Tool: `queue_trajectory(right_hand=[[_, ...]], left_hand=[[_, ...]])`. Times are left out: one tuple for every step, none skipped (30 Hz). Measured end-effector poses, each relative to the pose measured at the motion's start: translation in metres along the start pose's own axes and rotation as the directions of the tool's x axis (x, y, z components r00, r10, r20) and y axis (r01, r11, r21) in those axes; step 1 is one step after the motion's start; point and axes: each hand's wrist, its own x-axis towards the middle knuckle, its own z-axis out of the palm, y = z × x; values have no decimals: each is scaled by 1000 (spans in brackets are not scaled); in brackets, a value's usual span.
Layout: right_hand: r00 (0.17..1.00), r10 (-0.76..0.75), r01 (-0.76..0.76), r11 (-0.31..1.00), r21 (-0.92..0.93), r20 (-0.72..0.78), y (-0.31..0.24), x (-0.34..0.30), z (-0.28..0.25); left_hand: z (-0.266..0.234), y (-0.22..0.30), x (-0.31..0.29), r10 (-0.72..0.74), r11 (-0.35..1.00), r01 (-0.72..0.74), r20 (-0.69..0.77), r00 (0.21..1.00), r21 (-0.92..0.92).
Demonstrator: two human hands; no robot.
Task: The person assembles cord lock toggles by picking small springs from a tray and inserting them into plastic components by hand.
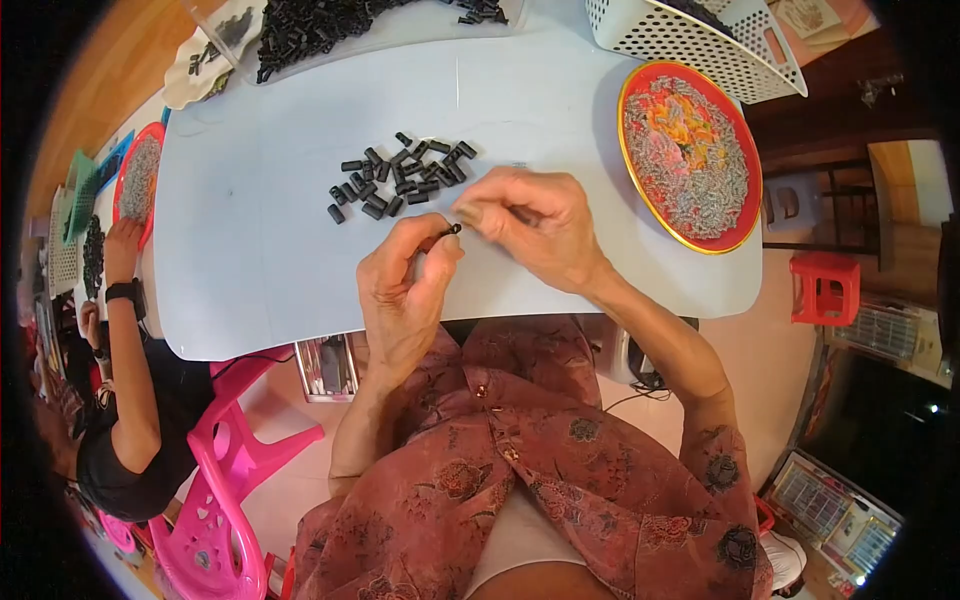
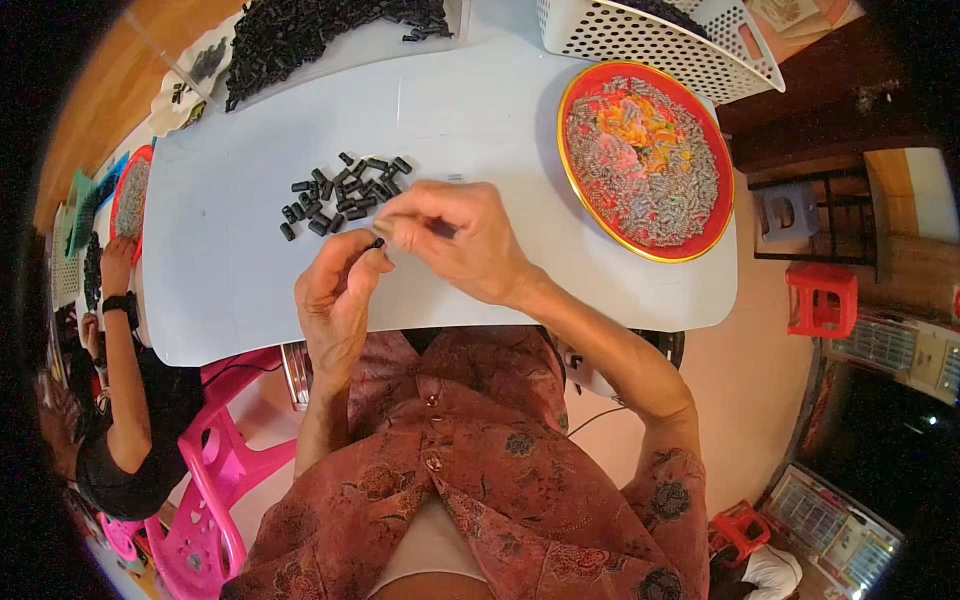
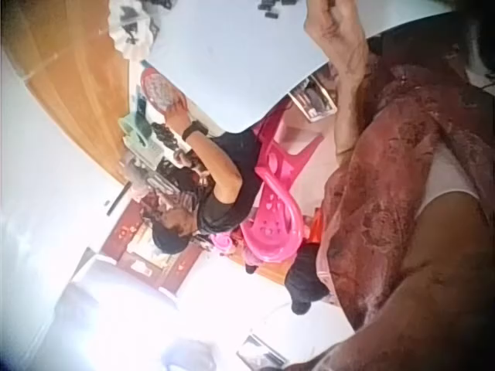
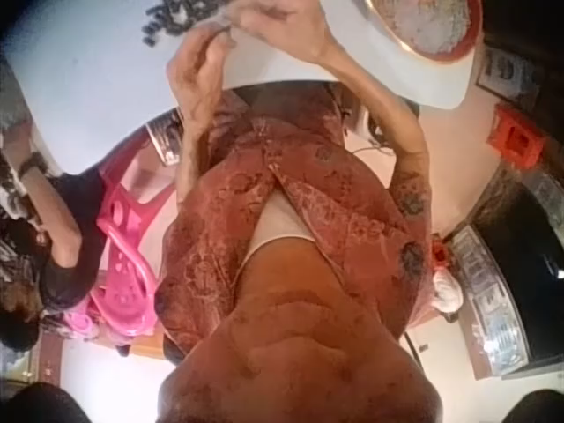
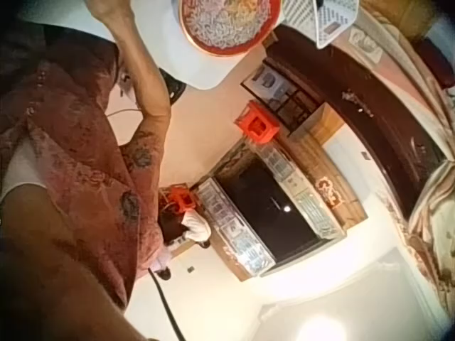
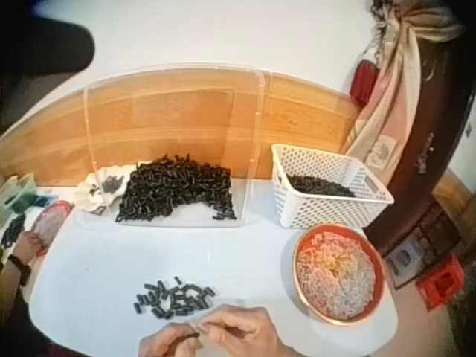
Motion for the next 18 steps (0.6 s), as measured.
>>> queue_trajectory(right_hand=[[1000, 0, 0, 1000, 0, -2, -2, 1, -5], [996, -33, 29, 999, -39, -83, -4, 2, -10], [985, -68, 56, 995, -81, -161, -6, 4, -17], [977, -53, 31, 993, -110, -207, -10, 6, -25], [975, -25, -18, 982, -188, -223, -11, 10, -34], [971, 2, -68, 962, -264, -241, -13, 13, -42], [978, -2, -75, 928, -365, -206, -18, 15, -47], [979, -2, -75, 928, -365, -206, -18, 15, -50], [987, -10, -65, 886, -459, -158, -16, 14, -52], [994, -13, -50, 835, -548, -111, -15, 13, -53], [994, -14, -49, 835, -548, -110, -14, 14, -53], [998, -49, 11, 791, -612, -45, -13, 15, -52], [997, -78, 74, 741, -667, 24, -11, 15, -51], [997, -79, 77, 744, -664, 27, -11, 16, -50], [991, -76, 135, 671, -729, 113, -10, 16, -49], [978, -67, 199, 592, -781, 199, -10, 18, -48], [976, -70, 206, 596, -776, 205, -10, 19, -47], [971, -44, 225, 510, -830, 236, -11, 19, -46]], left_hand=[[2, 0, 0, 10, 1000, -11, -15, 1000, -23], [3, 0, 0, 20, 999, -21, -31, 999, -46], [3, 1, 1, 20, 999, -22, -28, 999, -47], [2, 1, 1, 9, 999, -10, -37, 999, -33], [2, 1, 0, -2, 1000, 2, -48, 999, -17], [3, 1, 0, -4, 1000, 3, -48, 999, -18], [2, 2, 0, -8, 1000, 7, -46, 999, -13], [2, 2, 0, -12, 1000, 12, -44, 999, -7], [2, 2, 0, -13, 1000, 12, -46, 999, -7], [2, 1, 0, -5, 1000, 5, -44, 999, 9], [2, 0, 0, 3, 1000, -1, -43, 999, 26], [3, -1, 0, 3, 1000, -2, -44, 999, 27], [3, -3, 0, 9, 1000, -8, -45, 999, 20], [2, -4, 0, 15, 1000, -14, -46, 999, 15], [3, -2, 0, 13, 1000, -13, -50, 999, 18], [4, 1, 0, 2, 1000, -1, -47, 999, 14], [4, 2, 0, -10, 1000, 10, -45, 999, 10], [4, 2, 0, -10, 1000, 11, -53, 999, 15]])
